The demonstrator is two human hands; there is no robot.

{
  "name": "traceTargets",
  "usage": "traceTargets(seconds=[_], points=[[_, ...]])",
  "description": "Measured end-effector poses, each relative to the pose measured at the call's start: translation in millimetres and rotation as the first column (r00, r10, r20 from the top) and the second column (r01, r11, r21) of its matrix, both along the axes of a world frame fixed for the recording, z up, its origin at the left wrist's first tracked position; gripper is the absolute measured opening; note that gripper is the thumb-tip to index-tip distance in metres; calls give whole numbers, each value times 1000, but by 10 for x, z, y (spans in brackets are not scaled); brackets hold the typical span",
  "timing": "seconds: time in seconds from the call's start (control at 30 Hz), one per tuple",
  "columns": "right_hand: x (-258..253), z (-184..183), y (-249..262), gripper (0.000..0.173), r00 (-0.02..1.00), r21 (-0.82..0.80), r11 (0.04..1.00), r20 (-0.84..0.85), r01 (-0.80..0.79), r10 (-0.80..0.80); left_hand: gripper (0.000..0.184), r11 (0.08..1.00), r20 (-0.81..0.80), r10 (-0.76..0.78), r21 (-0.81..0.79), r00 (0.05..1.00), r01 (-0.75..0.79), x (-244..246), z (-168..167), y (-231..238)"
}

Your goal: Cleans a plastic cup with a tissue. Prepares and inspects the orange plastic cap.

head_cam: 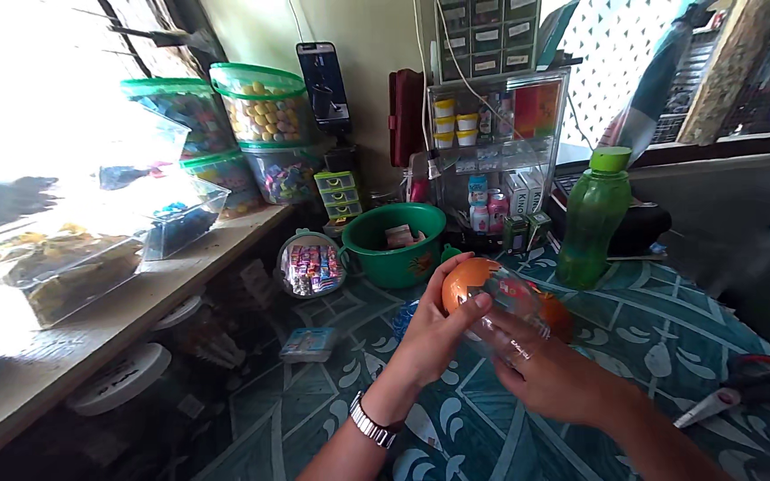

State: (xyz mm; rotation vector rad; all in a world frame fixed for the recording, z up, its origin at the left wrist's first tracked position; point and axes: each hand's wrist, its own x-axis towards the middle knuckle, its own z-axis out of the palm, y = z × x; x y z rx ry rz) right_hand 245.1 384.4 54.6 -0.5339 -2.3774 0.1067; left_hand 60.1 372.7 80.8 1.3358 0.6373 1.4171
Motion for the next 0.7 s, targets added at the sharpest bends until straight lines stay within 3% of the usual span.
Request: traceTargets(seconds=[0.13,0.2,0.27,0.37,0.4,0.5,0.6,0.63,0.7], points=[[163,106,7,67,975,-289,931,-62,-222,214,69,998,15,-41,-50,999,42,38,-7,-20],[149,105,-6,70,969,-362,899,-103,-247,225,69,995,38,-58,-75,998,61,36,-15,-9],[104,69,-46,65,985,-270,948,-72,-169,155,70,997,50,-56,-55,997,59,30,-10,-14],[-8,-82,6,50,999,79,997,-36,-9,12,67,999,35,-30,-11,999,30,3,8,-21],[-17,-99,18,50,1000,117,993,-31,4,-1,66,1000,26,-18,-6,999,19,-4,17,-25],[67,31,-18,62,988,-127,980,-51,-152,146,65,1000,7,-11,-22,1000,11,-21,46,-32],[162,63,72,72,916,-290,871,-190,-397,354,66,997,32,-55,-46,998,57,-25,36,-27],[165,70,80,73,912,-300,863,-190,-407,364,67,997,41,-55,-48,998,57,-23,35,-21],[106,55,32,66,957,-194,941,-140,-277,253,68,999,64,-38,-34,997,40,-25,35,-6]])
